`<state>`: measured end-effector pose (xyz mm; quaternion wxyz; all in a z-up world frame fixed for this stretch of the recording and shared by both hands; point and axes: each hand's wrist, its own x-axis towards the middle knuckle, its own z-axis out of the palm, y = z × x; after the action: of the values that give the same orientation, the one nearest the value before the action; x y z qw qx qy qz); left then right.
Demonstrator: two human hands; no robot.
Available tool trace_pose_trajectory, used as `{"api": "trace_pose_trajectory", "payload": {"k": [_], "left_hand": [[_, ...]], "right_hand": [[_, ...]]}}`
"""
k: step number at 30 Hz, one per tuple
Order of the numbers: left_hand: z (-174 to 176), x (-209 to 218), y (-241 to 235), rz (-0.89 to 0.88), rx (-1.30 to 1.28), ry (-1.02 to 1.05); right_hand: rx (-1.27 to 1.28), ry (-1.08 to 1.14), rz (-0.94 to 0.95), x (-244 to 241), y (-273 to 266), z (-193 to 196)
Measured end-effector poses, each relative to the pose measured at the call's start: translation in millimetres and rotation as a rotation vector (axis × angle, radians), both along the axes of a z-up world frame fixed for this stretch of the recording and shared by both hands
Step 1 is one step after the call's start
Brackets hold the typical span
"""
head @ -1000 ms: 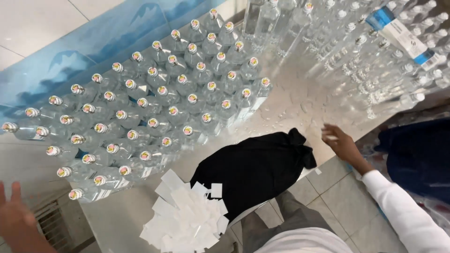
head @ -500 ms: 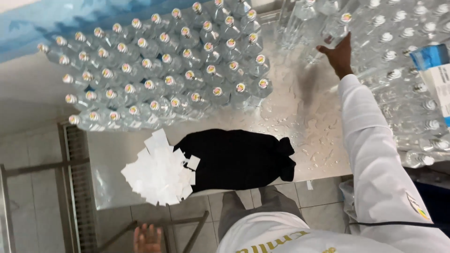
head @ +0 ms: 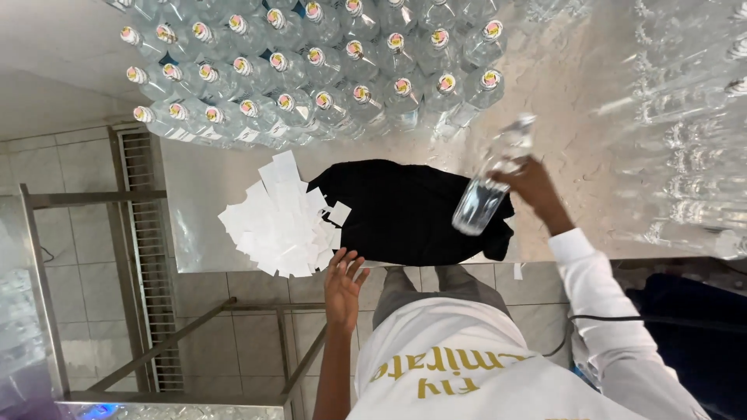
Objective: Manual application of adhesive labels to clear plastic water bottles on a production table.
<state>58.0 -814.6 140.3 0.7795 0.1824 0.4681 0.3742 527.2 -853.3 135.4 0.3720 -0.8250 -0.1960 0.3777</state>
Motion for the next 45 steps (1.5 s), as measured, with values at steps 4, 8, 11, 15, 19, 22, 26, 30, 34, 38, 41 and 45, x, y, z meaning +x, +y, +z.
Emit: {"api": "trace_pose_trajectory", "payload": {"k": [4,8,11,15,19,22,26,30,34,38,41,45], "left_hand": [[25,10,36,-0.097,0.028,0.008],[33,-2,52,-0.151,0.114,0.05],[25,-13,54,-0.119,0.089,0.097],[20,6,50,-0.19,0.094,0.21],[-10,44,31,-0.479,0.19,0.699],[-29,72,13,-0.632,0.415,0.838],[-52,99,4,-0.622,0.77,0.855],[-41,109,7,-0.637,0.692,0.879],[-32,108,8,-0.608,0.615,0.878],[-26,105,4,-0.588,0.593,0.87],[0,119,-2,-0.579,0.542,0.883],[-21,116,-4,-0.58,0.665,0.886]], "right_hand": [[-0.182,0.242,0.212,-101,31,-7],[-0.427,-0.049,0.552,-150,59,-100],[-0.454,-0.144,0.623,-172,67,-125],[-0.309,-0.058,0.553,-149,31,-72],[-0.234,-0.291,0.106,-56,-56,-11],[-0.106,-0.815,-0.058,55,-161,9],[-0.243,-1.202,0.036,153,-252,74],[-0.234,-1.258,0.171,190,-292,79],[-0.144,-1.373,0.128,211,-310,62],[0.03,-1.411,0.069,217,-319,59],[0.049,-1.476,-0.011,218,-322,67],[0.164,-1.539,-0.073,221,-316,86]]}}
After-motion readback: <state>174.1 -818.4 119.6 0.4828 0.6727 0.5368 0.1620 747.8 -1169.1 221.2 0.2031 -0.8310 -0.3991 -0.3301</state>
